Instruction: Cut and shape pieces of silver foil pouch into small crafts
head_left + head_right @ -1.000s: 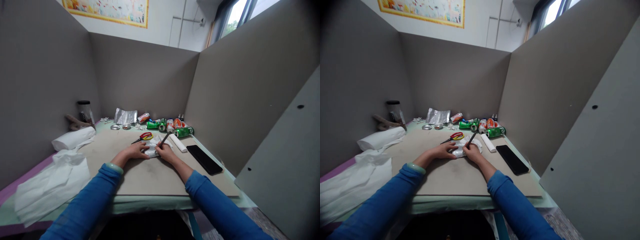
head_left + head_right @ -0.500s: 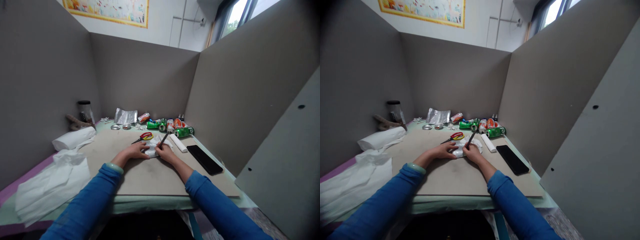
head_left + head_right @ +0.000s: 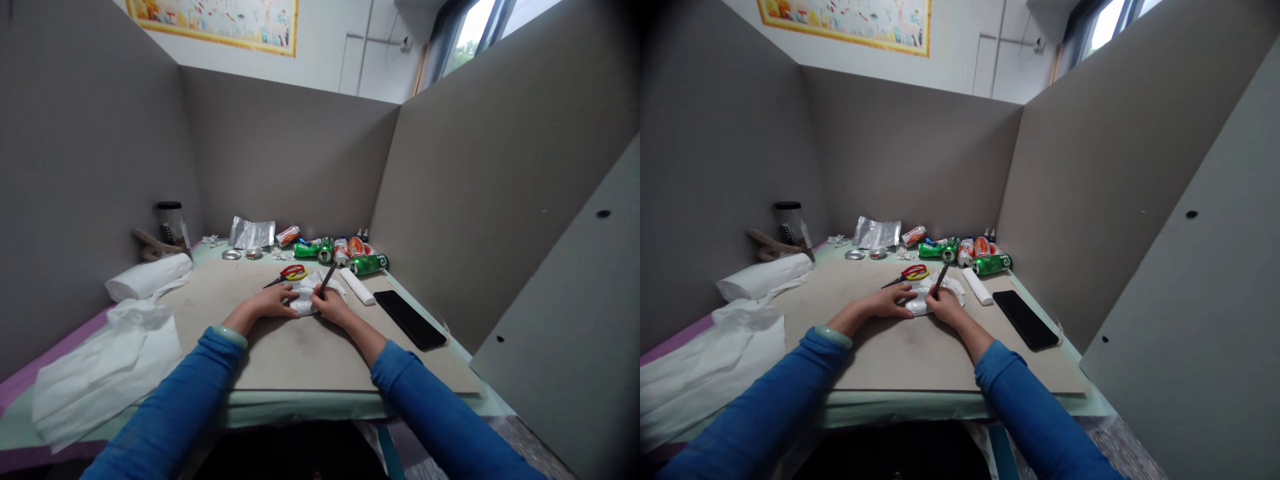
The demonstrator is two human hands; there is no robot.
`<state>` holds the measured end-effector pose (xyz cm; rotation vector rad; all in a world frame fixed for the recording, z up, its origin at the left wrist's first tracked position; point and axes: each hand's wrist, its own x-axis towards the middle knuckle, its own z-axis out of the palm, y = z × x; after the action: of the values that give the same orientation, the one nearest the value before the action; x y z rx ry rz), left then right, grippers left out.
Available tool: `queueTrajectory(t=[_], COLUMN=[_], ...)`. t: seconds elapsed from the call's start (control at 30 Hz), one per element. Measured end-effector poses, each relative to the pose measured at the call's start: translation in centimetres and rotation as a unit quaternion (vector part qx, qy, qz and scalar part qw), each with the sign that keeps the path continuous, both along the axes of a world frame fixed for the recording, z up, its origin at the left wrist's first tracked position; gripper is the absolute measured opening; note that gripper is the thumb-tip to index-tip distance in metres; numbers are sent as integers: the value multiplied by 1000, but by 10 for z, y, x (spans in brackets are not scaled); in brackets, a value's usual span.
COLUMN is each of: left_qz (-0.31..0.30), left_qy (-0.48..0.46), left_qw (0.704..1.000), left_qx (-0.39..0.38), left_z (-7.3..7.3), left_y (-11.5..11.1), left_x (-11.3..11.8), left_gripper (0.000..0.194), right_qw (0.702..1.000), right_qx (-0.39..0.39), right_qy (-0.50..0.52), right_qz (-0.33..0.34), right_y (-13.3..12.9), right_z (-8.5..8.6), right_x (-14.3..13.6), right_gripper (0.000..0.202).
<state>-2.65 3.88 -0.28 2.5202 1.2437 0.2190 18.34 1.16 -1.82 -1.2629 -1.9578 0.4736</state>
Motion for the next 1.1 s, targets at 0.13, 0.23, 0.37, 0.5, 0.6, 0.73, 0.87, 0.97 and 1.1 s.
queueTrajectory(t=[0.13, 0.23, 0.37, 0.5, 0.6, 0.73, 0.87, 0.97, 1.1], left_qz=[0, 1, 0, -1, -3, -2, 1, -2, -18], left_qy=[4, -1, -1, 8, 11, 8, -6, -26, -43], left_qw=[1000, 1000, 1000, 1000, 1000, 1000, 1000, 1000, 998], left_qx=[1, 0, -3, -4, -5, -5, 3, 16, 44], left_z=[-1, -2, -1, 3, 5, 6, 6, 4, 2], left_y=[1, 2, 1, -2, -3, -4, -5, -4, -1], left_x=[0, -1, -1, 0, 1, 1, 2, 1, 0], left_gripper=[75, 76, 75, 74, 74, 72, 71, 71, 68], right_qw=[1000, 1000, 1000, 999, 996, 994, 995, 994, 994], right_qx=[-7, -11, -12, -14, -28, -33, -26, -26, -30], right_qy=[-2, 0, 13, 41, 85, 105, 99, 104, 106], right_qz=[3, 0, 9, 25, 12, 3, 6, 8, 19], right_y=[-1, -1, 1, 6, 10, 11, 11, 11, 11], right_z=[1, 0, -2, -7, -10, -13, -13, -13, -14], right_x=[0, 0, 0, 2, 4, 5, 4, 4, 5], right_gripper=[16, 17, 15, 16, 17, 19, 19, 20, 19])
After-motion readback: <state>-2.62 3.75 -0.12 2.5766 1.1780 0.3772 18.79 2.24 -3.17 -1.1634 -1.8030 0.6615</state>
